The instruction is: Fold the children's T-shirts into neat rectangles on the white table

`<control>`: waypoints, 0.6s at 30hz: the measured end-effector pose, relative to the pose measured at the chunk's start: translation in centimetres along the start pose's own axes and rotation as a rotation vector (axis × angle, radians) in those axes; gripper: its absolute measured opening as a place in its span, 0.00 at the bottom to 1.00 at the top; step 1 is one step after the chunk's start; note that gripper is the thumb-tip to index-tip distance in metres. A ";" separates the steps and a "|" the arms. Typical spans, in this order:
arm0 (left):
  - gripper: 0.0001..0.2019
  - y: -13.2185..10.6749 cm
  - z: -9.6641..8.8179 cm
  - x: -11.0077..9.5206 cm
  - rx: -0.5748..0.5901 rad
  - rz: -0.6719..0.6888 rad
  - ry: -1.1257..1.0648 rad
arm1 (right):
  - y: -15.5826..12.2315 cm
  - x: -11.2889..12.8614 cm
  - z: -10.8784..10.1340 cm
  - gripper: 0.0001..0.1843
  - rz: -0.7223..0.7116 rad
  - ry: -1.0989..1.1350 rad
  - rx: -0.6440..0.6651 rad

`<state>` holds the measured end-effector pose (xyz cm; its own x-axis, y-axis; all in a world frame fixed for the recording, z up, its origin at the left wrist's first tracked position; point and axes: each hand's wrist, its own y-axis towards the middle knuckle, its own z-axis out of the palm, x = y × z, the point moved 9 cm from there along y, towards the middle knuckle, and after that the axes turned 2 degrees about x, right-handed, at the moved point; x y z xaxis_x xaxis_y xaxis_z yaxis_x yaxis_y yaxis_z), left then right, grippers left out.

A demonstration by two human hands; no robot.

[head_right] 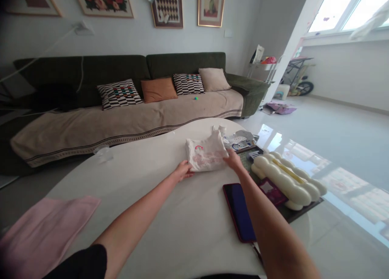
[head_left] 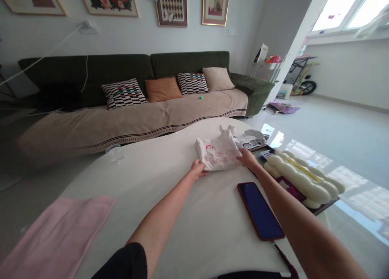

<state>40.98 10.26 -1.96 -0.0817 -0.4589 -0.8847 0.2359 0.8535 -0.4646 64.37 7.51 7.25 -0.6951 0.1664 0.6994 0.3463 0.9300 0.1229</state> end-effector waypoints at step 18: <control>0.18 -25.7 -32.3 6.9 -0.773 0.324 1.210 | -12.8 7.0 12.2 0.27 -0.314 -0.425 0.220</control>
<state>3.07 -6.84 2.62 -0.9615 -0.0775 -0.2636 -0.1318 0.9718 0.1953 47.43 0.76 2.00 -0.9515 -0.0539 0.3030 -0.0253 0.9949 0.0975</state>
